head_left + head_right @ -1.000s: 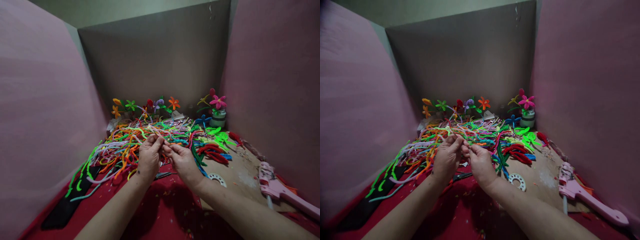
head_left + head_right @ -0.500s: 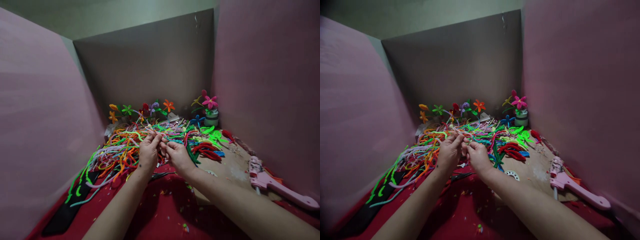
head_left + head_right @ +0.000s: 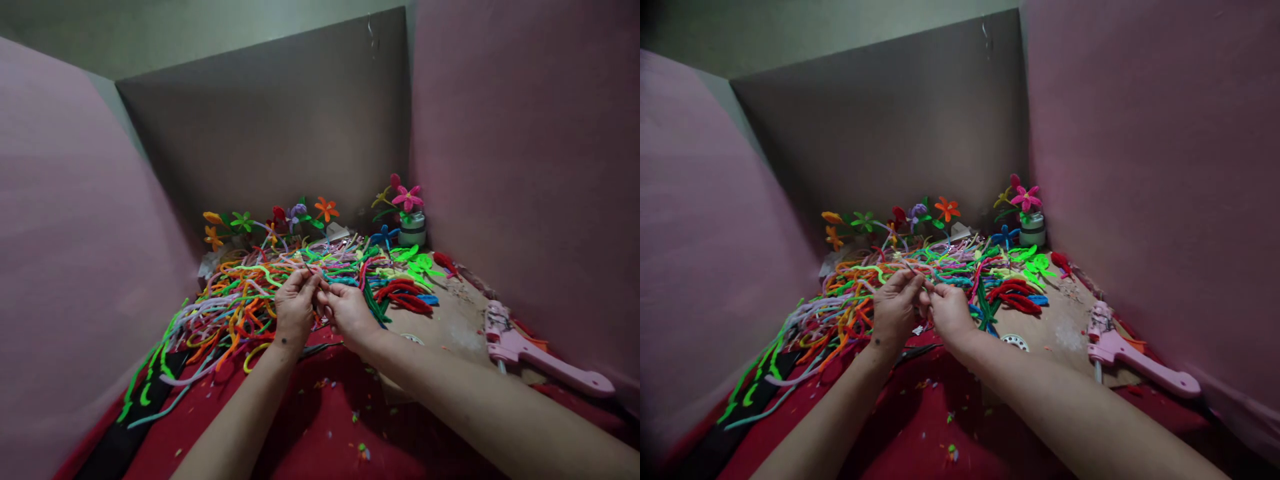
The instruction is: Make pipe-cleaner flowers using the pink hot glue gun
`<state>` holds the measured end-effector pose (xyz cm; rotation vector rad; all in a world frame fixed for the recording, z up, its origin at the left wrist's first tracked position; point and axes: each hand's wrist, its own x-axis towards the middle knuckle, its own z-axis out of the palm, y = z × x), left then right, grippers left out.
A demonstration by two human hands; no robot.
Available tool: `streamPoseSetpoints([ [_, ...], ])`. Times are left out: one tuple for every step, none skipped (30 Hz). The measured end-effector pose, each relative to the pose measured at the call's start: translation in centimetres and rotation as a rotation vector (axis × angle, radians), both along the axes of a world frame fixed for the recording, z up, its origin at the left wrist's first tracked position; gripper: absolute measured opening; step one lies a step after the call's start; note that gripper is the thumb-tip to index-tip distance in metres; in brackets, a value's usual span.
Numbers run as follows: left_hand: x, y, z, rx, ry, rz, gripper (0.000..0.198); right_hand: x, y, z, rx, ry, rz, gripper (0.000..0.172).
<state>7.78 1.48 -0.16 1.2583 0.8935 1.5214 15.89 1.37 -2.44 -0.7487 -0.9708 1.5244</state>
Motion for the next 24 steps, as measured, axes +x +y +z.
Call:
streamPoseSetpoints([
  [-0.1, 0.0, -0.1, -0.007, -0.001, 0.006, 0.017, -0.1, 0.1, -0.1, -0.004, -0.002, 0.007, 0.018],
  [-0.2, 0.1, -0.1, -0.014, -0.006, 0.011, 0.017, -0.1, 0.1, -0.1, -0.004, -0.006, 0.016, 0.017],
  [-0.4, 0.2, -0.1, -0.024, -0.011, 0.013, 0.017, -0.1, 0.2, -0.2, 0.001, -0.011, 0.029, 0.016],
  [-0.7, 0.3, -0.1, -0.036, -0.018, 0.008, 0.017, -0.1, 0.2, -0.2, 0.009, -0.015, 0.046, 0.016],
  [-1.0, 0.4, -0.1, -0.052, -0.026, -0.001, 0.018, 0.0, 0.1, -0.2, 0.019, -0.020, 0.068, 0.017],
  [-1.4, 0.5, -0.1, -0.071, -0.035, -0.013, 0.018, 0.1, 0.0, -0.1, 0.029, -0.023, 0.091, 0.018],
  [-1.8, 0.6, -0.1, -0.090, -0.047, -0.026, 0.019, 0.3, -0.1, 0.0, 0.034, -0.025, 0.116, 0.019],
  [-2.1, 0.6, -0.1, -0.108, -0.060, -0.038, 0.020, 0.5, -0.3, 0.1, 0.035, -0.025, 0.140, 0.020],
  [-2.5, 0.7, -0.1, -0.124, -0.075, -0.049, 0.021, 0.7, -0.5, 0.2, 0.031, -0.025, 0.159, 0.019],
  [-2.7, 0.7, -0.1, -0.138, -0.089, -0.058, 0.022, 0.9, -0.8, 0.2, 0.025, -0.024, 0.173, 0.019],
  [-2.9, 0.6, -0.1, -0.151, -0.101, -0.068, 0.023, 1.1, -1.0, 0.3, 0.016, -0.025, 0.183, 0.019],
  [-3.0, 0.5, -0.1, -0.162, -0.110, -0.080, 0.024, 1.3, -1.2, 0.3, 0.009, -0.028, 0.189, 0.018],
  [-3.0, 0.4, -0.1, -0.172, -0.116, -0.095, 0.024, 1.4, -1.4, 0.3, 0.005, -0.033, 0.191, 0.018],
  [-2.9, 0.2, -0.1, -0.179, -0.122, -0.109, 0.024, 1.4, -1.6, 0.3, 0.005, -0.039, 0.189, 0.018],
  [-2.8, 0.0, 0.0, -0.181, -0.130, -0.122, 0.024, 1.5, -1.8, 0.3, 0.007, -0.046, 0.186, 0.018],
  [-2.6, -0.3, 0.1, -0.180, -0.138, -0.134, 0.024, 1.4, -2.0, 0.3, 0.011, -0.053, 0.182, 0.019],
  [-2.4, -0.5, 0.1, -0.177, -0.149, -0.144, 0.025, 1.4, -2.2, 0.3, 0.014, -0.058, 0.175, 0.019],
  [-2.2, -0.7, 0.1, -0.173, -0.158, -0.151, 0.025, 1.4, -2.4, 0.3, 0.017, -0.061, 0.166, 0.020],
  [-2.0, -0.9, 0.2, -0.169, -0.168, -0.157, 0.026, 1.3, -2.6, 0.2, 0.017, -0.061, 0.156, 0.021],
  [-1.9, -1.0, 0.1, -0.166, -0.176, -0.162, 0.027, 1.3, -2.8, 0.2, 0.015, -0.059, 0.146, 0.022],
  [-1.8, -1.1, 0.1, -0.163, -0.183, -0.165, 0.028, 1.3, -3.0, 0.2, 0.014, -0.056, 0.135, 0.024],
  [-1.7, -1.2, -0.1, -0.161, -0.188, -0.168, 0.028, 1.2, -3.2, 0.1, 0.013, -0.054, 0.125, 0.025],
  [-1.6, -1.3, -0.2, -0.160, -0.190, -0.171, 0.028, 1.2, -3.4, 0.0, 0.013, -0.054, 0.114, 0.026],
  [-1.5, -1.3, -0.4, -0.156, -0.191, -0.174, 0.028, 1.2, -3.6, -0.1, 0.014, -0.056, 0.101, 0.026],
])
